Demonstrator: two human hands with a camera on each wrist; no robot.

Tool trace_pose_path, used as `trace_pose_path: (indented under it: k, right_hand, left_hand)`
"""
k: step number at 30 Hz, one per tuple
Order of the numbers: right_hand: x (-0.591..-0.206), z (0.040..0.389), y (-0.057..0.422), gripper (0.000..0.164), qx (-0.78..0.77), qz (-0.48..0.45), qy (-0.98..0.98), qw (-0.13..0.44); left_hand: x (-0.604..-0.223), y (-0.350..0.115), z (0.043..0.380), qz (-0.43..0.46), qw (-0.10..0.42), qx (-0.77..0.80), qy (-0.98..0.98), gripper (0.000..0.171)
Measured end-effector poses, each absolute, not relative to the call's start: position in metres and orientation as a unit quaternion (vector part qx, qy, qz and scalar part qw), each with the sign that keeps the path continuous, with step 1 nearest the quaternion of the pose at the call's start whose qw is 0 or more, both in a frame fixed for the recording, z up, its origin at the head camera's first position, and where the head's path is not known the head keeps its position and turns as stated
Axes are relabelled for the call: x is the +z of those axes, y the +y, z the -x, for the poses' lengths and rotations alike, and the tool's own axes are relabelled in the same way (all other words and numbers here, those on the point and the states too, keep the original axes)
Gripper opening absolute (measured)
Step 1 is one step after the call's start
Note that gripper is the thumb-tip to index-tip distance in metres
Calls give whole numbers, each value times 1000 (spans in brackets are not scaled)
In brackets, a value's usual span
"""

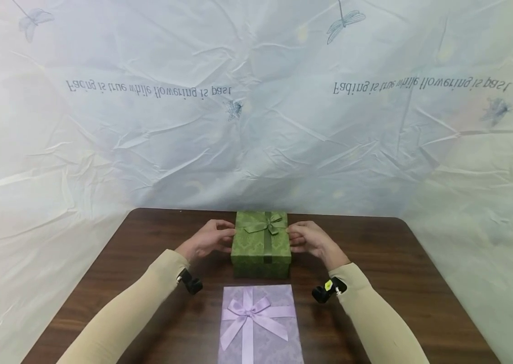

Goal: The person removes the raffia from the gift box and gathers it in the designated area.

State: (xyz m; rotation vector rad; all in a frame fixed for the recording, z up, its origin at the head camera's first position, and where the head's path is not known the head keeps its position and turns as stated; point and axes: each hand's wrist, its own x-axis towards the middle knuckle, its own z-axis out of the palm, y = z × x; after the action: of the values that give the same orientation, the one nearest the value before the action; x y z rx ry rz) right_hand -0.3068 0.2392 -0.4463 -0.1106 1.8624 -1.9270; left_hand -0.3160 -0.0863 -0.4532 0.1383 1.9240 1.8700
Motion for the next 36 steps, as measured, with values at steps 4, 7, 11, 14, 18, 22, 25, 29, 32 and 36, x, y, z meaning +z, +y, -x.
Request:
trace_pose_path:
  k: [4,7,11,14,18,22,25,29,32,36]
  right_hand:
    - [-444,308,239,6,-705,39,669,232]
    - [-442,308,239,7,-707,41,666,234]
    - [-440,308,240,15,-703,45,670,234]
    - [-438,308,240,21,-698,47,676,233]
    - [-437,307,239,21,-700,45,676,227]
    - [-438,305,238,15,-704,43,672,228]
    - [-437,303,237,16,-706,41,668,231]
    - [-434,301,238,37,-703,46,670,235]
    - [-432,301,239,51,-701,47,671,236]
    - [-430,301,240,53,-704,56,668,234]
  left_hand:
    - [-451,-86,316,-55,223,680,696,39]
    - [-450,-86,315,-60,221,684,693,39]
    - [-449,-86,314,-61,220,687,690,39]
    - [-448,-86,314,-61,217,688,690,39]
    - [-448,-86,314,-62,213,690,689,40]
    - [-447,-86,313,-61,215,689,690,40]
    - [-447,-87,311,-61,216,687,691,40]
    - [-445,-87,310,-63,215,685,693,40]
    - [-443,-87,310,-63,213,687,692,40]
    - [-441,-87,310,-59,207,694,687,39]
